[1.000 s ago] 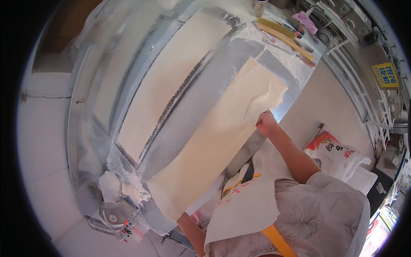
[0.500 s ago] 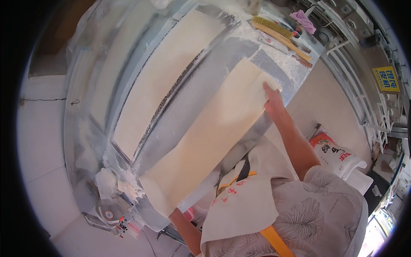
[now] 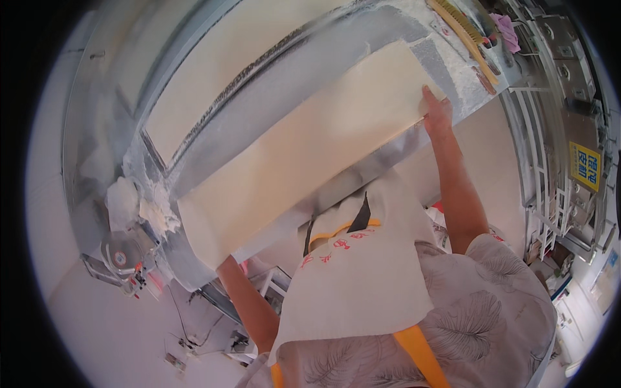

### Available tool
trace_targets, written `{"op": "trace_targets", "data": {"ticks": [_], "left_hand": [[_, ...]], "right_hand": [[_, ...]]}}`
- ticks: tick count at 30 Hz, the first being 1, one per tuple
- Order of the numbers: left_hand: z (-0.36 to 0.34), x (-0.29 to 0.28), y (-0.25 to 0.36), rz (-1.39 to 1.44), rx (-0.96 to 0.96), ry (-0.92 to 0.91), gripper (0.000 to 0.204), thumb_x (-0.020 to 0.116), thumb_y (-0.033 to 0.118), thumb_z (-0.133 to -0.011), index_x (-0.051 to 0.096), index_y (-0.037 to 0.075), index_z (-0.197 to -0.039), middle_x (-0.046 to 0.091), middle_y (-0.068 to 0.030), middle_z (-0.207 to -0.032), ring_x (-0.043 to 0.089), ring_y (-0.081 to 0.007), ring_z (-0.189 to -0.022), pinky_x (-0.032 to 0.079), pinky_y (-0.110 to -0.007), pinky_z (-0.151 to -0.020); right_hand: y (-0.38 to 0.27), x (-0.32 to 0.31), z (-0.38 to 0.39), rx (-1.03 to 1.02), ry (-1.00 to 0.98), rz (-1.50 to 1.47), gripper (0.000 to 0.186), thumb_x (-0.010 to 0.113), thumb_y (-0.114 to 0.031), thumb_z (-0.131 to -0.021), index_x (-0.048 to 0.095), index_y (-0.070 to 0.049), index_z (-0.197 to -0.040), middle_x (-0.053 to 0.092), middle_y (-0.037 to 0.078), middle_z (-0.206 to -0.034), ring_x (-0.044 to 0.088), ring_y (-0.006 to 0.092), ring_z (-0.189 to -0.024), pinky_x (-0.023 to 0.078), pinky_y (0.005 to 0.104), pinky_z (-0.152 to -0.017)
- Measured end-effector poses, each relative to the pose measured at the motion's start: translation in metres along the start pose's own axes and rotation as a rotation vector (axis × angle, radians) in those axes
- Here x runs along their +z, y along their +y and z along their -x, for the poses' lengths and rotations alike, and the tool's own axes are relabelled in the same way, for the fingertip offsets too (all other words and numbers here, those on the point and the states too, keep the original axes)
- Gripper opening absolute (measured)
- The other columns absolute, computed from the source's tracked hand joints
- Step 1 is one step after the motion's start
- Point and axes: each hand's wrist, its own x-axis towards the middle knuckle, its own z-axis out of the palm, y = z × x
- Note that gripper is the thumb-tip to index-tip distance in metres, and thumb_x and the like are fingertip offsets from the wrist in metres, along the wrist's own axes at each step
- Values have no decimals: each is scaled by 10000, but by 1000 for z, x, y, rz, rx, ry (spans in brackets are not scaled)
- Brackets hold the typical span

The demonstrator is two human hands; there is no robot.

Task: The person prepares dough on a floured metal table by hand, using a brush to dust the surface and a ruler to measure and cut the dough into strips. The person repeatedly folds, flattens, and cuts the dough throughout the process.

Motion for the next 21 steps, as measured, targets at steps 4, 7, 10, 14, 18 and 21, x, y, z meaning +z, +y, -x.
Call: {"op": "trace_targets", "data": {"ticks": [4, 7, 10, 14, 18, 21], "left_hand": [[5, 4, -1, 15, -11, 2, 466, 700, 246, -1004, 646, 20, -1408, 725, -137, -1329, 689, -247, -1227, 546, -378, -1012], [8, 9, -3, 29, -15, -2, 463, 701, 245, -1003, 650, 20, -1404, 730, -136, -1323, 695, -246, -1221, 550, -377, -1006], [10, 10, -7, 48, -15, 3, 460, 703, 245, -1002, 654, 19, -1400, 734, -136, -1317, 700, -244, -1215, 554, -377, -1001], [1, 13, -10, 82, -7, 15, 456, 705, 243, -1002, 660, 18, -1395, 741, -135, -1309, 707, -242, -1206, 560, -376, -993], [-6, 11, -15, 43, -133, 0, 414, 690, 218, -1009, 677, 25, -1375, 758, -121, -1263, 726, -249, -1153, 566, -372, -973], [-12, 18, -26, 90, -136, 19, 429, 676, 229, -1020, 649, 26, -1396, 737, -120, -1289, 707, -247, -1178, 558, -374, -991]], "right_hand": [[-1, -11, -11, -30, -51, 171, 394, 779, -217, -986, 672, 57, -1247, 745, 117, -1063, 715, 184, -884, 589, 340, -747], [-8, -11, -12, -45, -11, 287, 405, 787, -266, -978, 687, 54, -1206, 745, 117, -1023, 709, 172, -857, 587, 342, -730], [-8, -12, -17, -113, 46, 587, 457, 770, -365, -980, 693, 42, -1173, 747, 138, -977, 713, 189, -834, 587, 354, -735], [-7, -28, -34, -257, 48, 919, 544, 714, -493, -989, 687, 23, -1163, 755, 180, -950, 743, 254, -852, 593, 400, -777], [-23, -21, -21, -284, 43, 1100, 532, 698, -518, -990, 677, -7, -1141, 768, 207, -995, 766, 340, -922, 592, 477, -819], [-22, -47, -39, -466, 152, 1395, 524, 683, -521, -998, 666, -26, -1170, 771, 209, -1057, 762, 365, -968, 578, 508, -859]]}}
